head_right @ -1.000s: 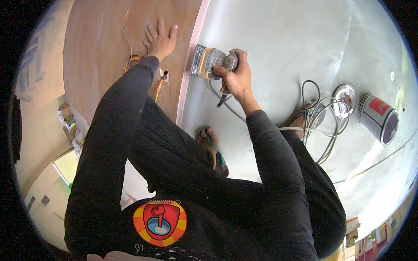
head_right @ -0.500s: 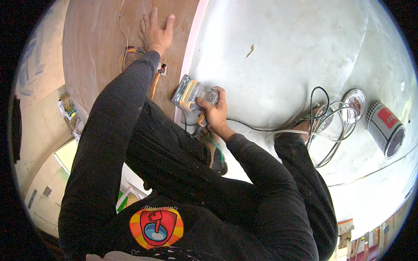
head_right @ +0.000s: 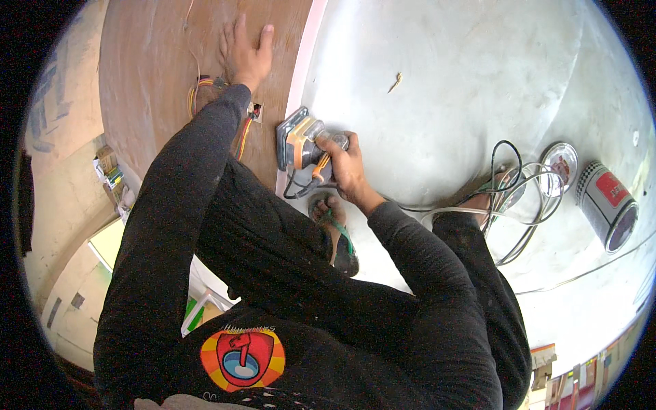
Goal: The person sands the edges and surface of a wooden board using an electric palm sander.
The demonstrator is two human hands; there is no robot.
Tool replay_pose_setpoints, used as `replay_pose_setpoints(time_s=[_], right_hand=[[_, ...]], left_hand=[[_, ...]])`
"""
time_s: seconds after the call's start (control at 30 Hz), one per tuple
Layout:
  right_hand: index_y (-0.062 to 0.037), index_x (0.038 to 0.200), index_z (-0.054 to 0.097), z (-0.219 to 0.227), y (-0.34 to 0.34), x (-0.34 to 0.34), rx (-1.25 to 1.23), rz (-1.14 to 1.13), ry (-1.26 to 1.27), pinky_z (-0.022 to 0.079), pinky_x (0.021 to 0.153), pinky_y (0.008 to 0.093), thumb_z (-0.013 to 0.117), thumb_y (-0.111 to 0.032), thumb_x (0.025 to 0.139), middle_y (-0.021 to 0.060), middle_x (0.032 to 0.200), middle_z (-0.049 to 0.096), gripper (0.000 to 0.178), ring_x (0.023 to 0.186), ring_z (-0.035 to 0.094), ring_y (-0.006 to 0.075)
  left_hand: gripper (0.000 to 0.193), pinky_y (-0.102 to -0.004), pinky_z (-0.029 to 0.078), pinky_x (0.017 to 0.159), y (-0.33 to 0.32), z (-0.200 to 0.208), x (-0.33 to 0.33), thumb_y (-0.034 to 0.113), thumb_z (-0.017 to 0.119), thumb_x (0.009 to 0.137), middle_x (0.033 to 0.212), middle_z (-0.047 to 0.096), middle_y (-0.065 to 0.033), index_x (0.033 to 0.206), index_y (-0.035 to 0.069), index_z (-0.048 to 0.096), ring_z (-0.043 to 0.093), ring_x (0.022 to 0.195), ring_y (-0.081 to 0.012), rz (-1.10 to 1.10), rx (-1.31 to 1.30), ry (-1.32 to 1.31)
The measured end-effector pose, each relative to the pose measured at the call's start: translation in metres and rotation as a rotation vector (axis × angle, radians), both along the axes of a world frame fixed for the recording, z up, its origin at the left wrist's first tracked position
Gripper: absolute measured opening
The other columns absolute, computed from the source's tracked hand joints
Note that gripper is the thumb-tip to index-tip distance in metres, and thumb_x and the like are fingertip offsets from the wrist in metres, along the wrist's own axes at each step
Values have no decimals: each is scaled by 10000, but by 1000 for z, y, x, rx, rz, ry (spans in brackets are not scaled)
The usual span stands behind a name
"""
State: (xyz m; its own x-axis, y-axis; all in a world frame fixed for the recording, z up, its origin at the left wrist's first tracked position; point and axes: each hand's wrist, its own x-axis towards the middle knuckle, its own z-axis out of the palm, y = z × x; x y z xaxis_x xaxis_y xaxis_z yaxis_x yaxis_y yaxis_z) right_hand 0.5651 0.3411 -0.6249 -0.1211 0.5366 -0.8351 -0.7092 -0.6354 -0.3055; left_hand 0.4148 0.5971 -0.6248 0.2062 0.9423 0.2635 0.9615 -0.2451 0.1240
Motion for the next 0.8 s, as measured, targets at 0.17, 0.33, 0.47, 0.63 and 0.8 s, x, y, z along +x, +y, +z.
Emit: replay_pose_setpoints(time_s=[0.17, 0.33, 0.47, 0.63, 0.8], right_hand=[[12, 1246, 448, -15, 31, 14, 166, -99, -90, 500, 492, 323, 716, -334, 865, 135, 941, 624, 580, 778, 635, 178], [0, 1163, 474, 8, 59, 46, 114, 58, -78, 432, 370, 286, 701, -348, 874, 131, 890, 625, 506, 564, 607, 163], [12, 1170, 476, 8, 28, 27, 61, 103, -79, 475, 411, 293, 707, -397, 863, 135, 894, 624, 561, 615, 627, 176], [29, 1195, 486, 6, 37, 30, 39, 129, -79, 471, 408, 293, 707, -395, 864, 158, 924, 629, 582, 625, 627, 177], [22, 1154, 484, 7, 98, 70, 157, 62, -169, 410, 368, 270, 692, -405, 880, 85, 750, 611, 548, 477, 552, 148]], left_hand=[[817, -619, 97, 1186, -2, 2, 4, 638, 528, 916, 1583, 296, -280, 1527, 116, 379, 201, 1498, -418, 28, -47, -20], [823, -621, 105, 1182, 0, 3, 0, 640, 536, 911, 1578, 299, -287, 1525, 114, 379, 210, 1493, -422, 37, -65, -22], [825, -624, 113, 1178, 0, 1, 3, 641, 540, 909, 1573, 303, -289, 1521, 111, 380, 213, 1488, -430, 30, -43, -7], [820, -627, 118, 1176, -2, 2, 2, 635, 540, 912, 1568, 305, -295, 1518, 106, 380, 217, 1484, -437, 32, -36, -5], [818, -630, 132, 1170, -4, 4, 3, 632, 539, 914, 1559, 315, -304, 1517, 101, 381, 235, 1475, -444, 39, -50, 4]])
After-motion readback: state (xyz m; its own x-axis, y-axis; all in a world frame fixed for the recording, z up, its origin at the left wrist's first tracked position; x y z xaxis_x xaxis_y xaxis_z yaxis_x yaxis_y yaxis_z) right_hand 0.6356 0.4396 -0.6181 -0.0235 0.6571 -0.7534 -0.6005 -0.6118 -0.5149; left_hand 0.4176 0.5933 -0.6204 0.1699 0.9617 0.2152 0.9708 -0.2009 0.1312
